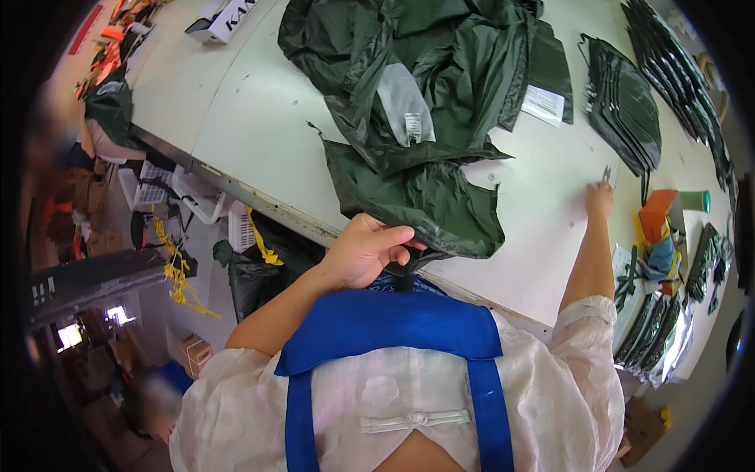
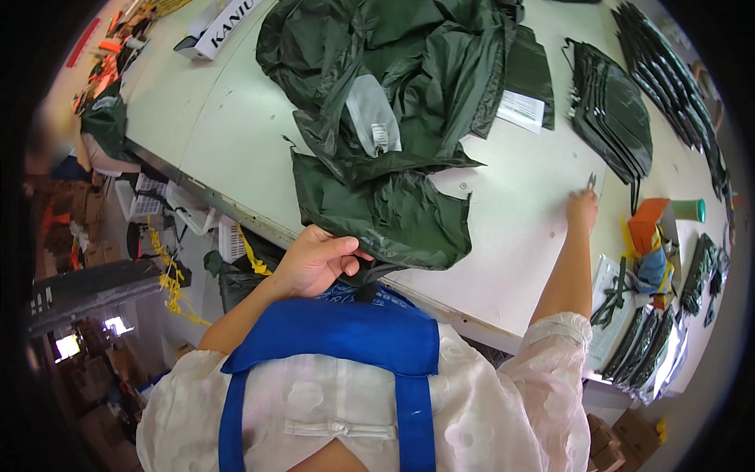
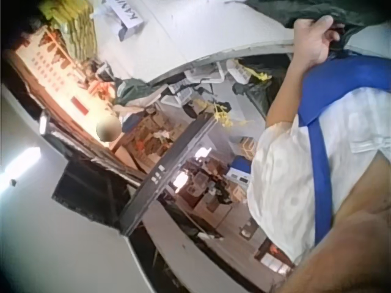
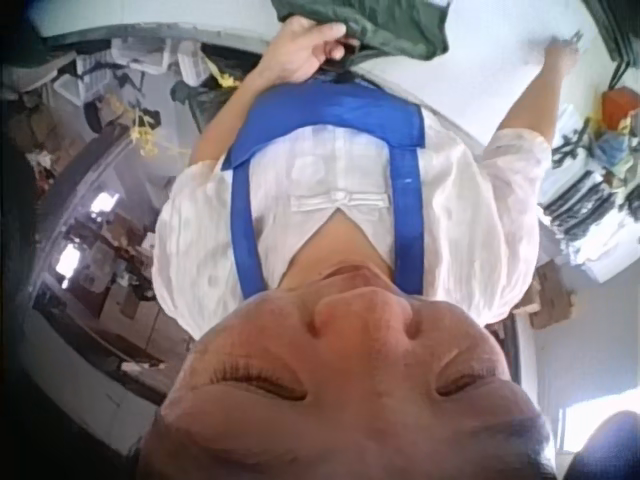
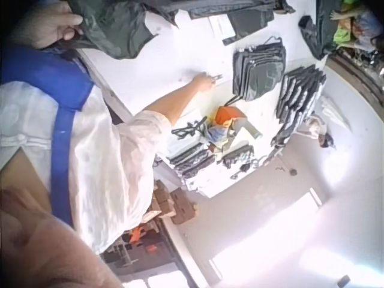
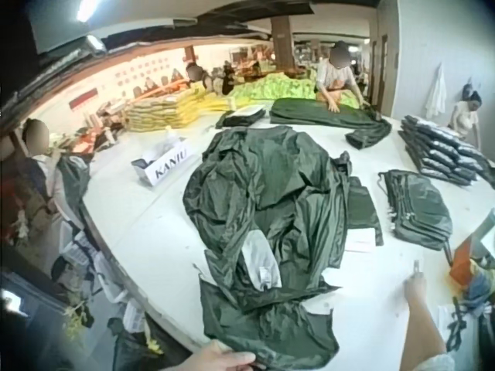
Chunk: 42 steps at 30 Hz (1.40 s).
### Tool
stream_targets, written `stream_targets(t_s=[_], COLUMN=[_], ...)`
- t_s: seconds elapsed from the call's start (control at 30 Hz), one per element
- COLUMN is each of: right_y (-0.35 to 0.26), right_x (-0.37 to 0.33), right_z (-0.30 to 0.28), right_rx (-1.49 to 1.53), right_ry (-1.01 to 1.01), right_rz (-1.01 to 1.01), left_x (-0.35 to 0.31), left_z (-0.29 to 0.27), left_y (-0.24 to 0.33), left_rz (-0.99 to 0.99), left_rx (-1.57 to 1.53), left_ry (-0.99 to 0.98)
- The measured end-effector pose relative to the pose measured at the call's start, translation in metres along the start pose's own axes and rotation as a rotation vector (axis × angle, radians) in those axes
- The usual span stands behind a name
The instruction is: The person folds a green raincoat on a white table. They smooth the fabric, fold the sleeves and body into a compact rectangle, and place the folded item into a clear plastic packaging bag. The person then places the packaged item on a stack of similar items.
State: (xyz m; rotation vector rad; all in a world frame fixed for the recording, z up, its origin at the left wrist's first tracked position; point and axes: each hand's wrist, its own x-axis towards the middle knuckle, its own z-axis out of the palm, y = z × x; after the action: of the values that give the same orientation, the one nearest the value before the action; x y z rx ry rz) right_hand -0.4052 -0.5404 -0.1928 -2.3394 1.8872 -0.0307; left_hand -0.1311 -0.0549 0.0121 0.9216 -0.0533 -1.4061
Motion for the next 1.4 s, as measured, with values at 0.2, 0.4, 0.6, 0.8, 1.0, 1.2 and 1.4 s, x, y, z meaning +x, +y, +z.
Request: stream_targets(t_s=[0.2, 0.4, 0.6, 0.8, 1.0, 1.2, 1.4], right_y=[0.012, -0.008, -0.119, -0.156, -0.164, -0.157, -0.148], right_x=[-0.020, -0.087, -0.229, -0.260, -0.294, -0.298, -0.311], right_z=[0.013, -0.014, -0.026, 0.000, -0.018, -0.009, -0.062], right_rx=[-0.004, 0.127, 1.032, 0.724, 0.441, 0.779, 1.252], right_ry=[0.222, 0.255, -0.509, -0.342, -0.189, -0.156, -0.288], right_rz=[-0.077, -0.165, 0.289, 0.087, -0.104, -0.117, -0.005], left_x=[0.005, -0.005, -0.009, -0.023, 0.043, 0.177, 0.174], left_z=[-0.003, -0.020, -0.063, -0.040, -0.003, -0.012, 0.020], left_y=[-0.005, -0.008, -0.037, 0.039, 0.046, -0.059, -0.024], left_rz=[0.013, -0.044, -0.202, -0.440, 0.043, 0.498, 0.242], left_rx=[0.043, -0.021, 0.128, 1.322, 1.045, 1.564, 1.378], left_ry=[0.017, 0.103, 0.152, -0.353, -0.282, -0.305, -0.519])
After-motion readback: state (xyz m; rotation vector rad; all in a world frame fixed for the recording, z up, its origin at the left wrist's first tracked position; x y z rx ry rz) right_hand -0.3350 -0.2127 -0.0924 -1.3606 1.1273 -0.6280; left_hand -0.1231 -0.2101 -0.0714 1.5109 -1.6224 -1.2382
